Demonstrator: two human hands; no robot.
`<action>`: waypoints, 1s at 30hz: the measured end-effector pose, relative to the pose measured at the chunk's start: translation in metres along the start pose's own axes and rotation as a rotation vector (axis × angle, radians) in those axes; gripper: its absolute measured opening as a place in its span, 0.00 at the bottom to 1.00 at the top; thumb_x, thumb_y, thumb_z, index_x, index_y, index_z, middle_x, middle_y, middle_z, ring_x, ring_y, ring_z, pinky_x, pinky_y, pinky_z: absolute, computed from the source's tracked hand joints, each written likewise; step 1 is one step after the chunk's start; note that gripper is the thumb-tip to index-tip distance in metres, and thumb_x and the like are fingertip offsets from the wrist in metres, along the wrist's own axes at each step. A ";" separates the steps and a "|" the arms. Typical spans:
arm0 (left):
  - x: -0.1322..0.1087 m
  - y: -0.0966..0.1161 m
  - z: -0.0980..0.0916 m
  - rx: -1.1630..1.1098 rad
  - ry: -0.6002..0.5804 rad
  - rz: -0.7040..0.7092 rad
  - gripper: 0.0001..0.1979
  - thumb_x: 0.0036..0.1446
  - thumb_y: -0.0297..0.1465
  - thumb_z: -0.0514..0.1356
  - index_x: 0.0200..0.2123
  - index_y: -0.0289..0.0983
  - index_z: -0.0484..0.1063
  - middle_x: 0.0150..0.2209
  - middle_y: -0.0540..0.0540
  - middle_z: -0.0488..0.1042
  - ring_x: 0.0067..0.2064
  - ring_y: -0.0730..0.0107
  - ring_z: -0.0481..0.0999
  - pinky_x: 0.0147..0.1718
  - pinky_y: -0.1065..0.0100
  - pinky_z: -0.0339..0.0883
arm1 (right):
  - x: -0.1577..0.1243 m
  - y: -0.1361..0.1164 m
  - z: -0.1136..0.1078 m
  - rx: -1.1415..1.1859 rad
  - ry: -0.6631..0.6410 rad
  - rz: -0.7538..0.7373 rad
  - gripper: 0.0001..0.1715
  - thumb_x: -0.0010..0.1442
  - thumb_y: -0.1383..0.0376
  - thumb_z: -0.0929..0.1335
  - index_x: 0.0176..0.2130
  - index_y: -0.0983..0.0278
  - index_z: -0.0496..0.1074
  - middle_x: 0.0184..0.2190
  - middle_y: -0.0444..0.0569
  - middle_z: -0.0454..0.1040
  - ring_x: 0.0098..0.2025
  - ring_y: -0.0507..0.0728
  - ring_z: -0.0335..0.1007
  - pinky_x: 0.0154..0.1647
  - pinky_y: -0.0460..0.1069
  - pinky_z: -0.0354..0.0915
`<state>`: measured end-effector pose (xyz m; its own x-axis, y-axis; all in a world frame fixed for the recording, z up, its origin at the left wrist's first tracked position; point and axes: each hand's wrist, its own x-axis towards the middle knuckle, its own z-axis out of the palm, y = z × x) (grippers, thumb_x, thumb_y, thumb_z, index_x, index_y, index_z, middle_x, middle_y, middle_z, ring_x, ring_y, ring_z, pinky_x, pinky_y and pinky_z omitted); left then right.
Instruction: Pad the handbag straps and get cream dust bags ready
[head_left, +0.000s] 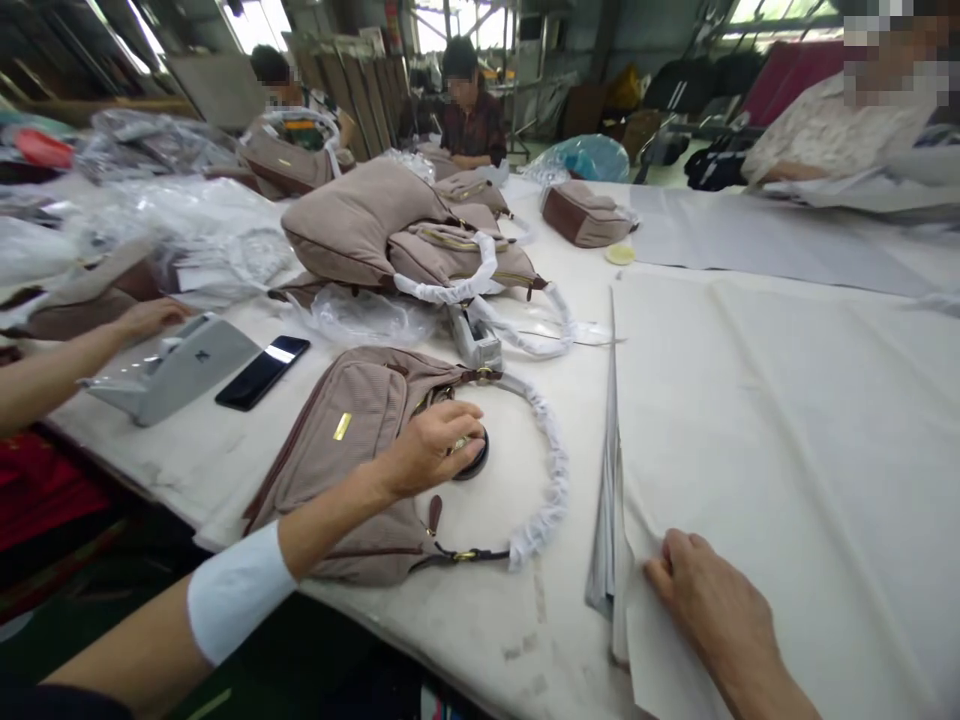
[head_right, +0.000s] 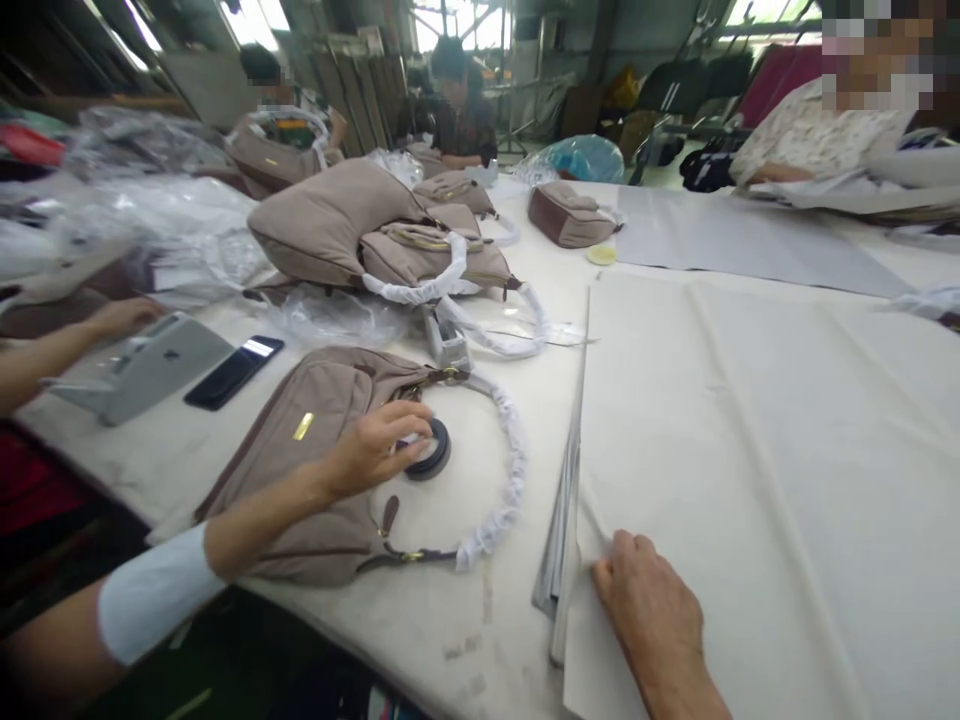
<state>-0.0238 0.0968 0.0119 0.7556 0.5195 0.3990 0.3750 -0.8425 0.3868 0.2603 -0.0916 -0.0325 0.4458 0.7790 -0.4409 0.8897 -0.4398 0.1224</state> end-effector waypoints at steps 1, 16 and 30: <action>0.001 0.015 0.008 -0.065 -0.001 -0.019 0.07 0.59 0.29 0.54 0.36 0.34 0.71 0.43 0.39 0.73 0.47 0.65 0.72 0.47 0.64 0.67 | 0.002 0.006 -0.001 0.018 -0.005 0.004 0.13 0.64 0.63 0.53 0.33 0.61 0.61 0.37 0.49 0.68 0.38 0.61 0.70 0.33 0.53 0.57; 0.033 0.218 0.228 0.194 -0.304 0.249 0.46 0.57 0.53 0.47 0.62 0.16 0.49 0.62 0.23 0.54 0.65 0.42 0.52 0.63 0.54 0.43 | 0.041 0.101 0.034 0.646 0.144 0.025 0.26 0.51 0.47 0.55 0.39 0.60 0.65 0.35 0.50 0.75 0.38 0.61 0.72 0.42 0.54 0.63; 0.034 0.211 0.254 -0.324 -0.268 0.297 0.23 0.57 0.38 0.54 0.52 0.34 0.70 0.53 0.32 0.71 0.57 0.45 0.65 0.52 0.47 0.61 | 0.069 0.089 0.020 0.881 0.286 -0.045 0.28 0.48 0.44 0.63 0.36 0.63 0.73 0.38 0.51 0.76 0.43 0.63 0.70 0.47 0.54 0.64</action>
<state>0.2172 -0.0998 -0.1043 0.9314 0.1737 0.3198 -0.0302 -0.8388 0.5436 0.3681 -0.0863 -0.0697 0.5242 0.8326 -0.1786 0.5625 -0.4960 -0.6615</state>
